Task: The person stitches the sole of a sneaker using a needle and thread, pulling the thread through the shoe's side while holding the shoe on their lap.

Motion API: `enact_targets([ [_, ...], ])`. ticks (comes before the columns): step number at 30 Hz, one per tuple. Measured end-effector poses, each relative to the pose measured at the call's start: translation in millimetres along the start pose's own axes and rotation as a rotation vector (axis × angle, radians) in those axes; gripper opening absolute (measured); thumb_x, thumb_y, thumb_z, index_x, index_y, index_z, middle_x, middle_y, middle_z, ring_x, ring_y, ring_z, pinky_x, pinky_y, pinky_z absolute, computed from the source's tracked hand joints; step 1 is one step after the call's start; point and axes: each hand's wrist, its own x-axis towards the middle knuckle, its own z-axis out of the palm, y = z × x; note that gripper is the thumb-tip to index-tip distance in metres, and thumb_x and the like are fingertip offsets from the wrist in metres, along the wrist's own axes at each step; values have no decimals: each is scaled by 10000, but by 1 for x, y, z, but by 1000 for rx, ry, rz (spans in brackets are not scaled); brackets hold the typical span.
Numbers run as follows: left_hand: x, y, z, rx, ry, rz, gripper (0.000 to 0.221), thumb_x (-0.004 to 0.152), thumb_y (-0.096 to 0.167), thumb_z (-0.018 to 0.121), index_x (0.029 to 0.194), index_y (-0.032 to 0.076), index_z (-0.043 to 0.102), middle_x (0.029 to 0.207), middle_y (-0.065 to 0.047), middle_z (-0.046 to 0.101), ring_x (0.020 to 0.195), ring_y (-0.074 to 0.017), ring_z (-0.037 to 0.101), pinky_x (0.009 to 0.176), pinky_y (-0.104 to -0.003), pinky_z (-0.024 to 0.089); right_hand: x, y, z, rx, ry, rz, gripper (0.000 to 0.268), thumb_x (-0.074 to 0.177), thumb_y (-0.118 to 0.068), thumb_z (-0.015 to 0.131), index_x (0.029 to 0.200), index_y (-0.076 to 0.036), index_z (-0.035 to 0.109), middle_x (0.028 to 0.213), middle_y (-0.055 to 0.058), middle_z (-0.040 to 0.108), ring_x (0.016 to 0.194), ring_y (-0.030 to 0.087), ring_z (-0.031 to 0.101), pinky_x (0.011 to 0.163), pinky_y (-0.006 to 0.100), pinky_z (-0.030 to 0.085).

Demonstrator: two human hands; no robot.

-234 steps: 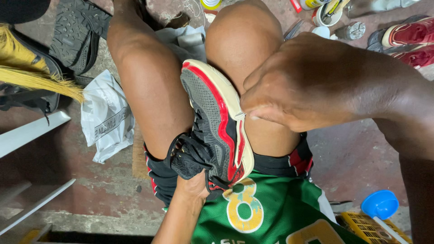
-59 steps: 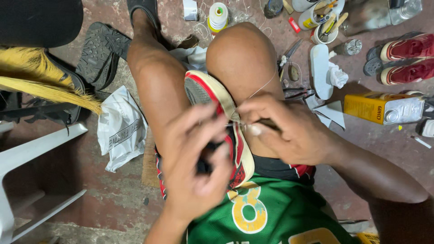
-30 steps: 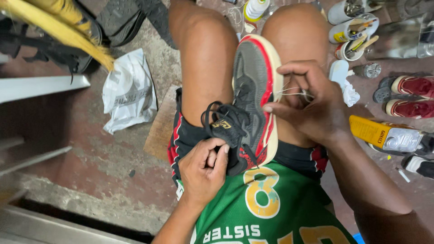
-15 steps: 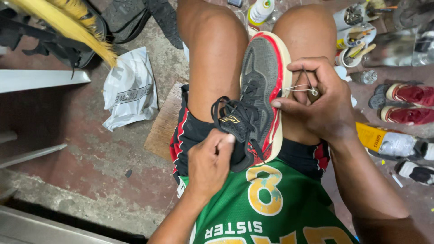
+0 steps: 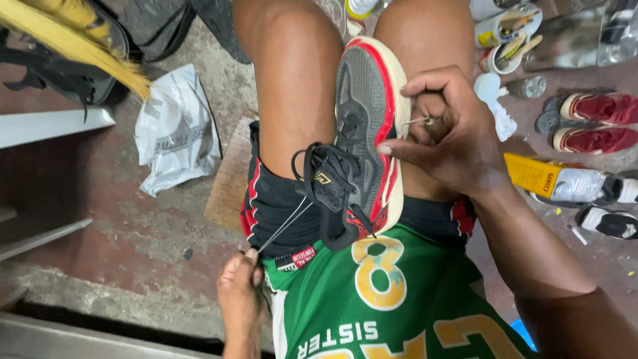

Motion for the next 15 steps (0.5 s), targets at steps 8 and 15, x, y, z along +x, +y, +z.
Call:
enact_targets([
  [8, -7, 41, 31, 597, 128, 165, 152, 949, 203, 670, 1081, 127, 668, 594, 82, 503, 518, -30, 404, 461, -215, 332, -7, -8, 3, -151, 39, -8, 661, 794, -86, 938, 1294, -51, 507, 755, -95, 453, 656, -11, 433, 568, 159, 365],
  [15, -30, 69, 130, 1137, -319, 795, 219, 933, 126, 681, 1129, 52, 746, 627, -136, 683, 481, -232, 627, 475, -395, 472, -5, -6, 1, -204, 57, -65, 663, 794, -79, 938, 1298, -33, 510, 734, -69, 470, 650, 8, 437, 577, 180, 365],
])
